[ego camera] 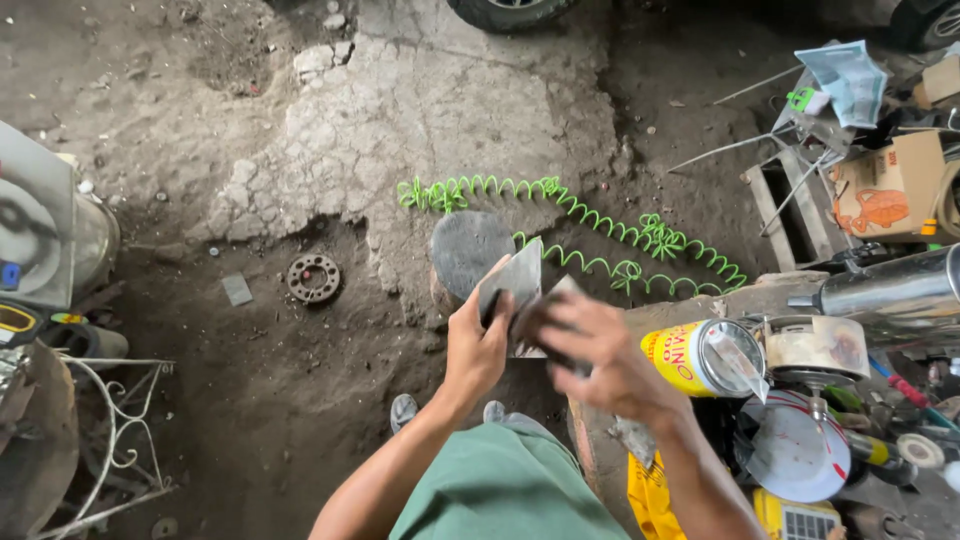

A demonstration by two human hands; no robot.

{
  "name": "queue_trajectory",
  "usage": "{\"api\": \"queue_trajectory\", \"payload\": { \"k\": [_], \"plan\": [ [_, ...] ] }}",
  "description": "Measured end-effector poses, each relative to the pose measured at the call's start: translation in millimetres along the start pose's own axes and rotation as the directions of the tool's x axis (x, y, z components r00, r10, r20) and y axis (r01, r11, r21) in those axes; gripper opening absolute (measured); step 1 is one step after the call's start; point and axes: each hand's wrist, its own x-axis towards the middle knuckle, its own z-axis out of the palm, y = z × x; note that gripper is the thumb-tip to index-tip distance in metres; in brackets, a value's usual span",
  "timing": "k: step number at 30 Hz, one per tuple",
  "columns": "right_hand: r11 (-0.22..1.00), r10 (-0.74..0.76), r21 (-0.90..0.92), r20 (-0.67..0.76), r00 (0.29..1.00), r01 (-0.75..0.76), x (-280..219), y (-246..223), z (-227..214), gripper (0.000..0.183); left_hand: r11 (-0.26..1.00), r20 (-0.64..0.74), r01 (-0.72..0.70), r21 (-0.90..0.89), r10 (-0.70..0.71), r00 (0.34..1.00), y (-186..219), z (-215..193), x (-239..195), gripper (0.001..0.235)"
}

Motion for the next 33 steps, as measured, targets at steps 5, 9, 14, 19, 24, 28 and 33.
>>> {"api": "queue_trajectory", "payload": {
  "k": [5, 9, 14, 19, 24, 28, 33],
  "plan": [
    [0.999, 0.007, 0.047, 0.032, 0.999, -0.008, -3, 3, -2, 0.044, 0.996, 0.065, -0.019, -0.091, 0.025, 0.998, -15, -1, -1, 0.042],
    [0.899, -0.071, 0.431, -0.042, 0.997, 0.082, -12, 19, 7, 0.04, 0.94, 0.055, 0.093, -0.328, -0.079, 0.995, -35, -5, 7, 0.046],
    [0.681, 0.063, 0.72, -0.237, 0.969, 0.132, -21, 41, 52, 0.051, 0.682, 0.054, 0.325, -0.655, -0.387, 0.92, -25, -4, 6, 0.037],
    [0.729, 0.031, 0.68, -0.152, 0.988, 0.082, -27, 44, 26, 0.05, 0.541, 0.142, 0.391, -0.744, -0.444, 0.885, -28, -16, 1, 0.027],
    [0.973, 0.167, 0.186, -0.136, 0.977, -0.14, -28, 27, -9, 0.045, 0.987, 0.058, 0.043, -0.157, -0.034, 0.998, -10, -21, -3, 0.044],
    [0.999, 0.023, -0.028, -0.139, 0.99, -0.027, -5, -10, -8, 0.048, 0.965, 0.245, -0.254, 0.067, 0.231, 0.942, 21, -6, -11, 0.046],
    [0.996, -0.044, 0.075, -0.031, 0.999, 0.046, -2, -12, 2, 0.045, 0.934, 0.133, -0.224, 0.278, 0.193, 0.972, 41, -1, -6, 0.047]
  ]
}}
